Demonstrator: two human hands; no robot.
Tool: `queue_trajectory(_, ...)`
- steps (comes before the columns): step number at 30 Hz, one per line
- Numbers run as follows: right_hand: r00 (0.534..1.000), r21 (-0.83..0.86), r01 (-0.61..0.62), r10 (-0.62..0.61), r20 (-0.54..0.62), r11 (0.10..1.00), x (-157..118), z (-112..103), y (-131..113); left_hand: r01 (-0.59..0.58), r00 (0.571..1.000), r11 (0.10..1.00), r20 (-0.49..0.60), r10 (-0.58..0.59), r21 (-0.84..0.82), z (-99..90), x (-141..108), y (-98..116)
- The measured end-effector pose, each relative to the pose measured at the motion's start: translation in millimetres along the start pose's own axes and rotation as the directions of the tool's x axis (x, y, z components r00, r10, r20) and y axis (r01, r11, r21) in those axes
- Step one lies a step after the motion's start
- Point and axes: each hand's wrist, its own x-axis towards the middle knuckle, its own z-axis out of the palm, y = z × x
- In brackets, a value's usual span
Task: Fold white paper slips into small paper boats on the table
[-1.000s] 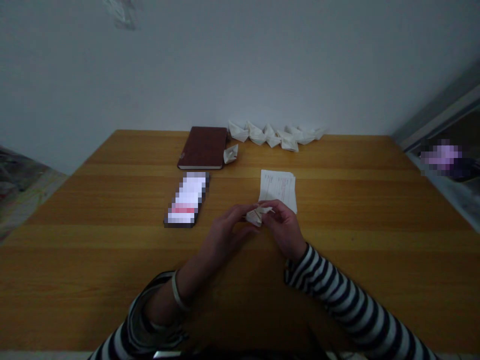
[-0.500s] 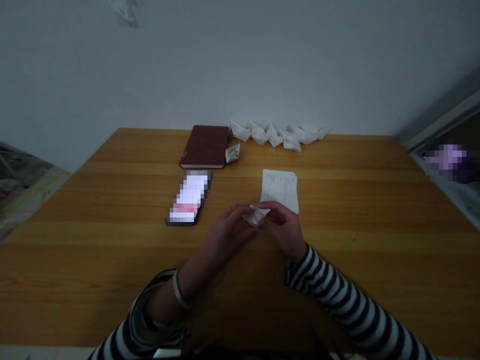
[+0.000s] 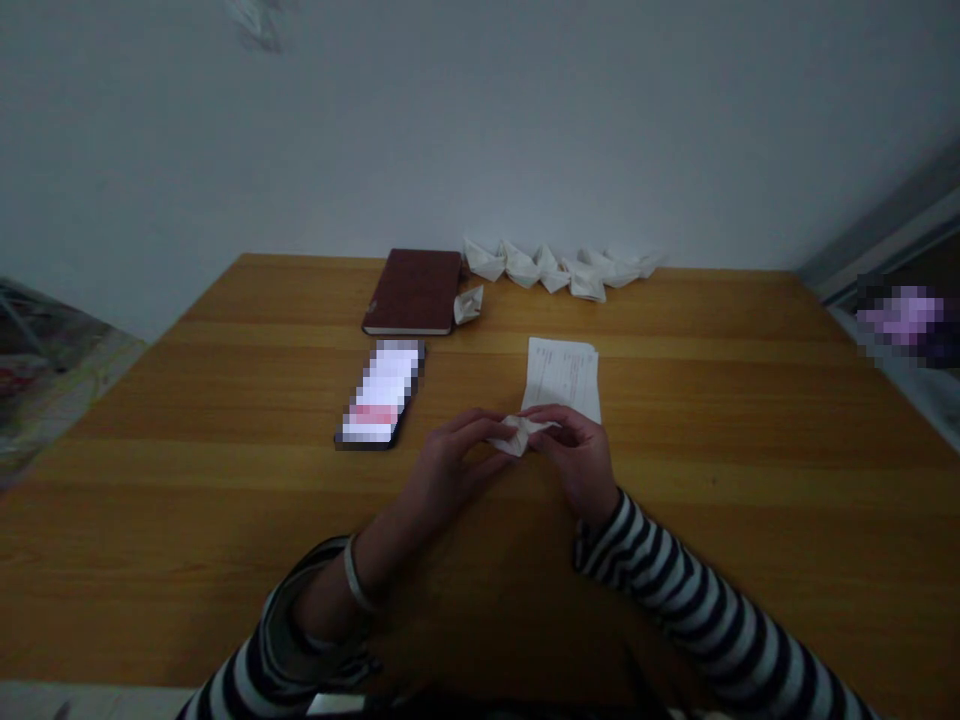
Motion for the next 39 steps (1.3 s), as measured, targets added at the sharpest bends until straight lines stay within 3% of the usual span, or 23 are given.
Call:
queue_trajectory(5,0.994,-0.055,0.109,-0.108,0.035,0.992,-1,-1,1,0.0,1.0,1.0,0.007,0.0,0.004,-2.1,2,3)
queue_trajectory(9,0.983,-0.085,0.182,-0.181,0.026,0.98,-3,0,1,0.084,0.996,0.993,-0.03,-0.087,-0.079,-2.7,4,1)
queue_trajectory(14,0.985,-0.111,0.117,-0.129,-0.112,0.987,-6,2,1,0.254,0.945,0.927,-0.133,-0.299,-0.276,1.3,8,0)
queue_trajectory(18,0.969,-0.181,0.083,-0.122,-0.214,0.98,-7,2,3,0.348,0.898,0.877,-0.152,-0.414,-0.332,4.5,9,2)
queue_trajectory(20,0.962,-0.21,0.104,-0.152,-0.227,0.972,-8,1,4,0.312,0.916,0.906,-0.163,-0.367,-0.287,3.5,8,2)
queue_trajectory(23,0.958,-0.244,0.176,-0.223,-0.179,0.954,-6,-4,3,0.131,0.971,0.985,-0.188,-0.151,-0.113,-0.7,6,1)
queue_trajectory(26,0.949,-0.363,0.299,-0.313,0.019,0.883,-4,-9,0,-0.039,0.983,0.996,-0.173,0.053,0.082,-4.1,2,-1)
queue_trajectory(28,0.915,-0.467,0.401,-0.366,0.167,0.788,-3,-12,-2,-0.106,0.984,0.985,-0.129,0.124,0.139,-4.3,0,-3)
queue_trajectory(30,0.88,-0.529,0.473,-0.412,0.238,0.705,-3,-14,-3,-0.137,0.981,0.976,-0.113,0.157,0.167,-3.3,-2,-4)
queue_trajectory(36,0.822,-0.636,0.535,-0.517,0.24,0.556,-6,-17,0,-0.091,0.977,0.941,-0.155,0.148,0.326,1.4,-6,-8)
queue_trajectory(39,0.801,-0.648,0.568,-0.523,0.293,0.507,-5,-16,0,-0.08,0.983,0.96,-0.141,0.121,0.268,3.2,-6,-9)
